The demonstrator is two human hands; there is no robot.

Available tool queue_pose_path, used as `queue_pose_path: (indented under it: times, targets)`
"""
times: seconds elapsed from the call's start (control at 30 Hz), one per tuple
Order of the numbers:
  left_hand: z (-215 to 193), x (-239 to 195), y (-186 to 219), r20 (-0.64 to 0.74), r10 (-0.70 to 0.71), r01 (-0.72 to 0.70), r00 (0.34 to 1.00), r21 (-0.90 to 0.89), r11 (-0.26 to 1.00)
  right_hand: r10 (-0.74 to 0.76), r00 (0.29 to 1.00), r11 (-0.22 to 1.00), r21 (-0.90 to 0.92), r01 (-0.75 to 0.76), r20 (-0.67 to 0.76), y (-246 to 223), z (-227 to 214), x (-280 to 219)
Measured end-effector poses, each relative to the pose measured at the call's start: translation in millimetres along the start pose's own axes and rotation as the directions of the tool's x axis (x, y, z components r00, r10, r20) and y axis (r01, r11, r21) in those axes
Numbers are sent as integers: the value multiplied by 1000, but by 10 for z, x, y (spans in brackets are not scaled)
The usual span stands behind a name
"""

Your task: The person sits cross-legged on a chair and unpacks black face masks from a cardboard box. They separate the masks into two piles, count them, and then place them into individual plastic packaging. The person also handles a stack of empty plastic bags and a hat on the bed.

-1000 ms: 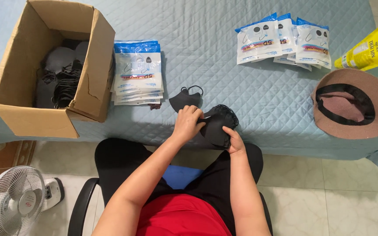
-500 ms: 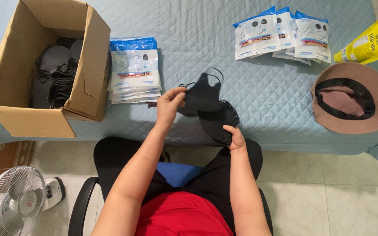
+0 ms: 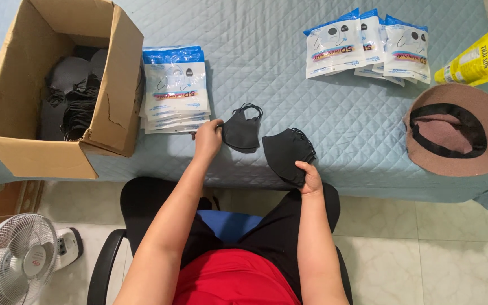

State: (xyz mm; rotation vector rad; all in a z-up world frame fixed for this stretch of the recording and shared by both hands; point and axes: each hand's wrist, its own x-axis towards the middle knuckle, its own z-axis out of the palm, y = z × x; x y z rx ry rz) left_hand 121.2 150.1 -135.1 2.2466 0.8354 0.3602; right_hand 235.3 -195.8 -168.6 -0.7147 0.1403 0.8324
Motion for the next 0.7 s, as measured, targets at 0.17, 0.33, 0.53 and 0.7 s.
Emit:
queue_pose_path:
  times: [0.17,0.33,0.53,0.7]
  targets:
    - [-117,-157,180,-6,36,-36,999,46,998,35,999,999,11,-35,8,63,-200,93]
    - [-394,-540,738,-135,115,-86,984,201,976,56,998,998,10,-56,-3,50,-120,61]
    - [-179,-758,1064,-45,433,-424,900,132,896,31,999,999,-43,-32,-9,4,157,-64]
    - [-56,-864,1123,40,512,-508,858,215,834,12,1000,997,-82,-14,-29,10,130,-39]
